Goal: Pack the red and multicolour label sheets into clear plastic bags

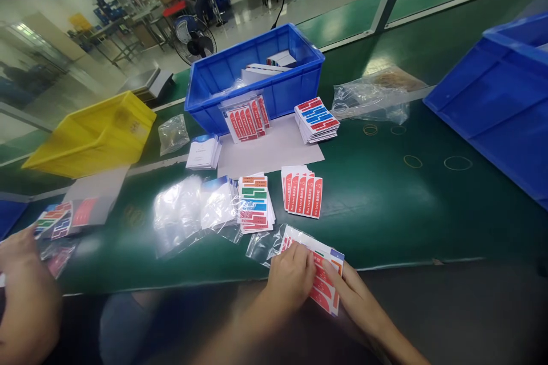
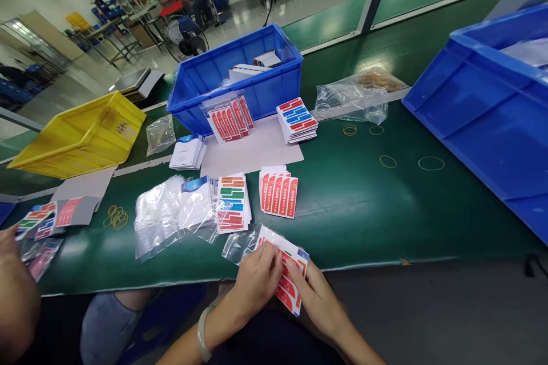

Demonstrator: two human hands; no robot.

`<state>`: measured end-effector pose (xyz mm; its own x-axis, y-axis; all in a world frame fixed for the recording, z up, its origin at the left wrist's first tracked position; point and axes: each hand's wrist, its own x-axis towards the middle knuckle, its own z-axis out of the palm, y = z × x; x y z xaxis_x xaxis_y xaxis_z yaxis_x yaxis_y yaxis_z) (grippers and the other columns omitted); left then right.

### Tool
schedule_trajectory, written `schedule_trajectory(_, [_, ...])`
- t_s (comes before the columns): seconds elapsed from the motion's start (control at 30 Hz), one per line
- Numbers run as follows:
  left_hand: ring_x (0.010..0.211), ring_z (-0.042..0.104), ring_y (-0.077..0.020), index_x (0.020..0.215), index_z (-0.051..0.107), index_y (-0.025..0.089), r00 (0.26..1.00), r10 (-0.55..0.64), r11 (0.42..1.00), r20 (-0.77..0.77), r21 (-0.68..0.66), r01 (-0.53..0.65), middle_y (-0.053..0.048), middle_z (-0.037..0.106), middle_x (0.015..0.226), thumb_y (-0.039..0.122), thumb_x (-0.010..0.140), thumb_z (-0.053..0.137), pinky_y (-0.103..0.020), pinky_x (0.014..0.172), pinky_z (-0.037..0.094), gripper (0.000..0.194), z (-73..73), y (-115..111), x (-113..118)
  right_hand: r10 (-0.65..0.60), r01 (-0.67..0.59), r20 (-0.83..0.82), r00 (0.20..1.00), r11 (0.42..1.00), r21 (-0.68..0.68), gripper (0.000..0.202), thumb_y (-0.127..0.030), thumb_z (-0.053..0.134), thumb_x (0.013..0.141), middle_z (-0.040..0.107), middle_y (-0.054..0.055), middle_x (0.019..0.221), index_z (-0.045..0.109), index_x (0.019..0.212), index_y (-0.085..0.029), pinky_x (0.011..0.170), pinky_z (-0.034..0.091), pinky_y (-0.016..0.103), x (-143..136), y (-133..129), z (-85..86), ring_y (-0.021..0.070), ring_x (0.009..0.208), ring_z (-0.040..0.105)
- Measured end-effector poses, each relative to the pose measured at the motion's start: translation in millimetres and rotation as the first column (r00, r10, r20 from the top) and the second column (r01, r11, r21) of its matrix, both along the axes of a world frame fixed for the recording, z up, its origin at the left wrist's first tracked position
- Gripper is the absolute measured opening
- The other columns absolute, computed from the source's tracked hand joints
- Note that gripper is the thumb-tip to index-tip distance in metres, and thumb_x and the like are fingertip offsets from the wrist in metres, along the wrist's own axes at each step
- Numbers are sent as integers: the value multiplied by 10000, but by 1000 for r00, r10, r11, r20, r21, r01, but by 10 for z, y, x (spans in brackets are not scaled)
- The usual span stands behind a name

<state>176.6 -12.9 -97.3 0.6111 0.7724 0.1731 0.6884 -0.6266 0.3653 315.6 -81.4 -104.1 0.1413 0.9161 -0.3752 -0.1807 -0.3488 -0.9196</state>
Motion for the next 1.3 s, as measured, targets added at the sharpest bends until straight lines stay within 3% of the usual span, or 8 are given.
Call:
schedule_trajectory(0.23, [503, 407, -81, 648, 441, 197, 787, 439, 790, 434, -603, -109, 53, 429, 566, 337, 916, 456, -203, 494, 344, 303, 666, 152, -147, -164, 128, 60, 985, 914, 385, 301, -396, 401, 997, 650, 73, 1056, 591, 1206, -292, 721, 619, 267, 268, 44, 355, 194, 912, 694])
schedule_trajectory(0.37, [475, 396, -72, 602, 460, 189, 599, 593, 725, 538, -680, -108, 58, 434, 526, 437, 850, 569, -188, 458, 351, 367, 996, 201, -197, -129, 24, 188, 974, 878, 478, 268, -316, 435, 995, 626, 71, 1093, 544, 1239, -301, 754, 618, 255, 168, 83, 391, 180, 929, 694])
schedule_trajectory(0.6, [411, 539, -93, 665, 496, 190, 396, 665, 645, 633, -755, 123, 37, 596, 487, 442, 866, 600, -196, 455, 443, 338, 917, 153, -248, -88, -388, 599, 796, 686, 616, 686, -386, 733, 794, 567, 179, 1275, 424, 1366, -166, 960, 544, 396, -111, 163, 389, 308, 1177, 585])
schedule_trajectory(0.77, [535, 598, -118, 681, 543, 182, 536, 557, 732, 634, -680, 45, 8, 623, 596, 345, 889, 578, -232, 546, 501, 267, 855, 114, -305, -152, -330, 540, 828, 648, 687, 308, -95, 563, 879, 681, 99, 1081, 533, 1166, -204, 867, 564, 293, -149, 277, 393, 198, 1022, 664])
schedule_trajectory(0.87, [823, 621, -174, 898, 614, 190, 677, 355, 923, 645, -359, -141, -42, 629, 866, 258, 834, 637, -312, 763, 522, 96, 845, 180, -394, -164, -265, 490, 856, 674, 689, 261, -32, 522, 879, 704, 56, 955, 575, 1055, -217, 787, 562, 264, -46, 349, 400, 165, 904, 686])
schedule_trajectory(0.93, [1039, 567, -222, 1122, 580, 205, 776, 206, 979, 596, -132, -158, -84, 584, 1076, 220, 778, 698, -388, 926, 474, 364, 824, 257, -460, -165, -268, 487, 857, 666, 696, 258, -22, 523, 872, 704, 53, 928, 587, 1034, -212, 764, 560, 270, 36, 395, 411, 168, 882, 687])
schedule_trajectory(1.1, [912, 590, -189, 1078, 600, 190, 871, -133, 985, 473, -33, 168, -66, 653, 945, 159, 797, 695, -343, 817, 508, 298, 810, 448, -489, -169, -316, 511, 843, 614, 723, 267, -5, 546, 845, 704, 58, 910, 603, 1020, -200, 733, 569, 278, 153, 486, 443, 171, 855, 692])
schedule_trajectory(1.3, [728, 577, -153, 839, 624, 173, 842, -232, 965, 487, 5, 264, -37, 654, 724, 108, 837, 629, -301, 688, 509, 65, 863, 542, -383, -175, -342, 517, 838, 569, 748, 284, 20, 562, 814, 715, 56, 867, 617, 992, -195, 690, 578, 278, 200, 540, 461, 174, 806, 706])
